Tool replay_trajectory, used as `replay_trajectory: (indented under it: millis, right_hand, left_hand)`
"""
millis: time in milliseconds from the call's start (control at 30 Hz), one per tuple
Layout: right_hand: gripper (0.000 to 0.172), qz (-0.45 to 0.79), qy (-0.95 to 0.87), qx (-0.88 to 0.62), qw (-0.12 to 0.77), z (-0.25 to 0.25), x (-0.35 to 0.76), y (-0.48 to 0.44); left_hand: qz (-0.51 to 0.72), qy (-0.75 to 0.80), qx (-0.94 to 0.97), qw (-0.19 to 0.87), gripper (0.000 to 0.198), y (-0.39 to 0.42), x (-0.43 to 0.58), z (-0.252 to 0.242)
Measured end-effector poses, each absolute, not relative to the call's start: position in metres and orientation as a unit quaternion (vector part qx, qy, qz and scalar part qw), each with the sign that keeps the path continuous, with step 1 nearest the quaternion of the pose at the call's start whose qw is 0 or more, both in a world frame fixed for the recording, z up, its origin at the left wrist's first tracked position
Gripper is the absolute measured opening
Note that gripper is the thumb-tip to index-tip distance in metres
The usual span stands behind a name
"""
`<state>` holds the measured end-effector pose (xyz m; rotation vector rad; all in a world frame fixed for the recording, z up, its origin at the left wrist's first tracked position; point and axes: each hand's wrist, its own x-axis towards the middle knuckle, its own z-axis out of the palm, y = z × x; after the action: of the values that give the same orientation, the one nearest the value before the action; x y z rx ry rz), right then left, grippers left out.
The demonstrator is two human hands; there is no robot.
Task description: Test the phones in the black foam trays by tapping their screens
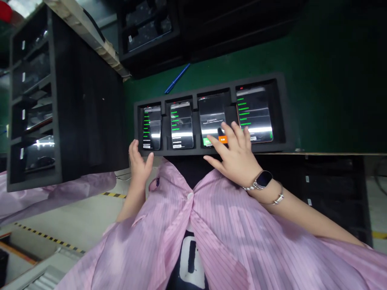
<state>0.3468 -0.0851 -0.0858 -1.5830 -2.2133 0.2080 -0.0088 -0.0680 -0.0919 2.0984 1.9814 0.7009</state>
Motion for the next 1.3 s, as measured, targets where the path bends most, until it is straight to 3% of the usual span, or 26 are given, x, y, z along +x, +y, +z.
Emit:
replay_trajectory:
  millis: [267,567,900,1300]
  right_hand:
    - [0.058,0.074,-0.752,-0.617,0.219,-0.079,0.363,-0.096]
    - [0.063,0.070,-0.735,-0.651,0.176,-0.084,0.368,-0.078]
    - [0.069,0.054,-0.713,-0.670,0.198,-0.096,0.369,-0.032]
    - [0.055,0.048,-0.779,-0.580,0.233,-0.081,0.337,-0.052]
  left_hand:
    - [0.136,0.613,0.774,0.082,0.053,-0.064,0.040,-0.051]
    - [0.016,0.573,0.810,0.126,0.065,-0.030,0.070,-0.046]
    - [0.061,0.598,0.790,0.116,0.059,0.023,0.080,-0.059]
    - [0.123,0.604,0.782,0.090,0.071,-0.002,0.076,-0.064]
